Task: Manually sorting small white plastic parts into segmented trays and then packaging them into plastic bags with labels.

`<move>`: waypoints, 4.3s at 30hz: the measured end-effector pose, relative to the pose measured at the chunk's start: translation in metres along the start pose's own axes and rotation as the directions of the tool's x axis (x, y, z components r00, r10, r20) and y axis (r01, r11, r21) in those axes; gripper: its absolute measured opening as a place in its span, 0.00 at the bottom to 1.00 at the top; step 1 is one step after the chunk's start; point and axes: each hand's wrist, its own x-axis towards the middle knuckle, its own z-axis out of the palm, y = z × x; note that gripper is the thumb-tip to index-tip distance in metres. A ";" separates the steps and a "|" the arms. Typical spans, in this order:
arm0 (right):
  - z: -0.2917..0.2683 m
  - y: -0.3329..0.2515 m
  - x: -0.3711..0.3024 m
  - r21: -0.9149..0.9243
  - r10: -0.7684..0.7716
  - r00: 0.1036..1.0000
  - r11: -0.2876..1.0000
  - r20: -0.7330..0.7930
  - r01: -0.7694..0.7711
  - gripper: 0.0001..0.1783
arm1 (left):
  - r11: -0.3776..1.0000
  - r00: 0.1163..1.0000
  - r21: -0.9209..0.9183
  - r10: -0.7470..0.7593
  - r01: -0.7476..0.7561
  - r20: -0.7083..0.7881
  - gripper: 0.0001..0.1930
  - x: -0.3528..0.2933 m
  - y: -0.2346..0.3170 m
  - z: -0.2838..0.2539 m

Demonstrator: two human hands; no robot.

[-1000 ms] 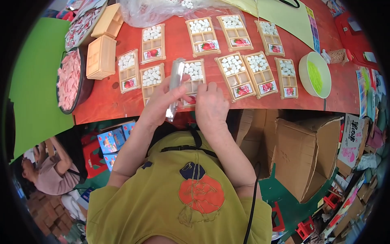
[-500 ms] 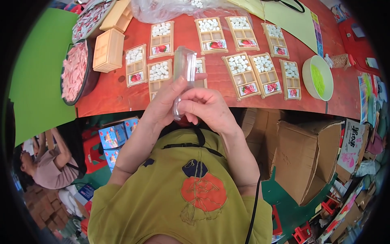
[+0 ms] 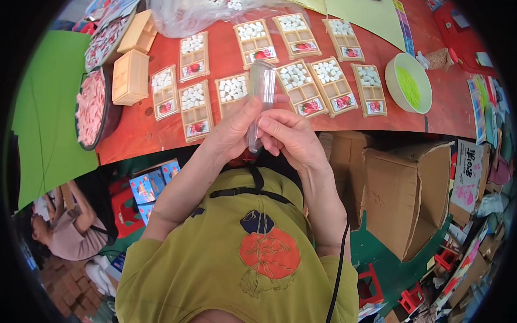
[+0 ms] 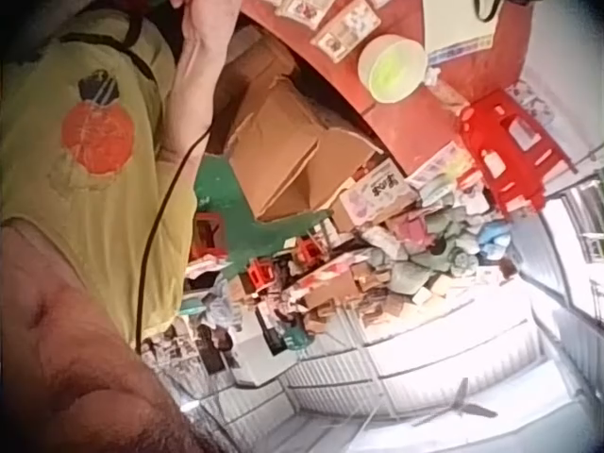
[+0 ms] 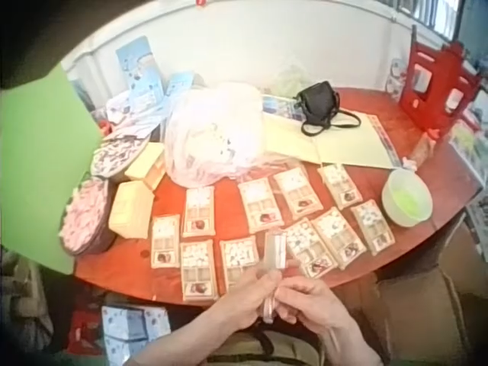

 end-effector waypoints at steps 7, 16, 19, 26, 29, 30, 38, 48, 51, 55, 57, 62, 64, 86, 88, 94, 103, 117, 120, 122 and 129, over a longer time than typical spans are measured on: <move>-0.007 -0.007 -0.007 -0.401 -0.264 0.903 0.909 -0.340 0.115 0.05 | 0.986 0.973 0.114 0.138 -0.118 -0.186 0.36 0.021 -0.022 0.011; -0.062 -0.021 0.021 -0.899 -0.657 0.672 0.437 -0.342 -0.031 0.05 | 0.994 0.959 0.103 0.069 -0.042 -0.273 0.37 0.036 -0.021 0.022; -0.070 -0.019 0.027 -0.942 -0.693 0.672 0.335 -0.261 -0.020 0.05 | 0.998 0.962 0.064 0.011 0.007 -0.273 0.36 0.036 -0.019 0.012; -0.072 -0.016 0.027 -0.998 -0.733 0.678 0.056 -0.053 -0.017 0.09 | 0.879 0.931 0.464 0.257 -0.112 -0.261 0.33 0.023 -0.013 0.023; -0.069 -0.013 0.029 -0.996 -0.714 0.697 0.018 -0.073 -0.086 0.09 | 0.899 0.961 0.418 0.219 -0.131 -0.171 0.32 0.035 -0.013 0.024; -0.067 -0.013 0.030 -0.990 -0.708 0.701 -0.011 -0.091 -0.140 0.09 | 0.958 0.983 0.284 0.096 -0.048 -0.159 0.32 0.040 -0.014 0.023; -0.054 -0.024 0.034 -0.949 -0.680 0.733 -0.236 0.008 -0.209 0.15 | 0.961 0.974 0.270 0.116 -0.061 -0.194 0.32 0.050 -0.024 0.016; -0.064 -0.024 0.068 -0.908 -0.567 0.778 -0.420 0.270 0.009 0.34 | 0.952 0.956 0.262 0.213 -0.157 -0.201 0.30 0.048 -0.033 0.006; -0.067 -0.018 0.074 -0.923 -0.534 0.804 -0.383 0.262 0.046 0.34 | 0.973 0.947 0.146 0.212 -0.181 -0.241 0.28 0.046 -0.031 0.008; -0.053 -0.010 0.076 -0.934 -0.532 0.829 -0.356 0.175 -0.031 0.35 | 0.970 0.930 0.127 0.235 -0.206 -0.282 0.26 0.037 -0.032 0.005; -0.051 -0.002 0.079 -0.937 -0.575 0.813 -0.326 0.091 -0.126 0.34 | 0.965 0.914 0.175 0.245 -0.196 -0.324 0.26 0.031 -0.030 0.005; -0.051 0.012 0.074 -0.929 -0.660 0.736 -0.350 0.151 -0.123 0.30 | 0.963 0.901 0.181 0.254 -0.201 -0.351 0.29 0.025 -0.033 0.000; -0.051 0.011 0.071 -0.935 -0.691 0.707 -0.330 0.148 -0.127 0.29 | 0.969 0.903 0.171 0.228 -0.176 -0.363 0.30 0.024 -0.033 0.001; -0.047 0.017 0.077 -0.949 -0.709 0.659 -0.313 0.252 0.026 0.25 | 0.975 0.916 0.125 0.215 -0.183 -0.339 0.25 0.016 -0.040 0.019; -0.038 0.015 0.081 -0.989 -0.670 0.727 -0.114 0.147 0.095 0.24 | 0.952 0.893 0.198 0.290 -0.233 -0.344 0.23 0.023 -0.039 0.002; -0.045 0.002 0.072 -0.978 -0.729 0.662 -0.047 0.173 0.204 0.18 | 0.982 0.920 0.140 0.168 -0.125 -0.355 0.24 0.031 -0.021 0.002; -0.140 -0.088 0.023 -0.952 -0.941 0.320 -0.193 0.110 -0.239 0.15 | 0.966 0.931 0.223 0.197 -0.130 -0.309 0.29 0.031 -0.017 0.032; -0.280 -0.176 -0.073 -0.542 -0.910 0.375 -0.228 -0.177 -0.809 0.11 | 0.957 0.953 0.277 0.160 -0.085 -0.258 0.24 0.035 -0.021 0.044; -0.337 -0.204 -0.095 -0.527 -0.878 0.392 -0.203 -0.276 -0.825 0.18 | 0.973 0.968 0.228 0.080 -0.024 -0.238 0.23 0.040 -0.022 0.040; -0.360 -0.209 -0.108 -0.446 -0.851 0.383 -0.204 -0.360 -0.872 0.21 | 0.984 0.973 0.174 0.080 -0.042 -0.216 0.22 0.051 -0.030 0.042; -0.248 -0.162 -0.064 -0.864 -0.888 0.422 -0.061 -0.182 -0.500 0.20 | 0.998 0.988 0.063 0.038 -0.029 -0.151 0.21 0.071 -0.037 0.045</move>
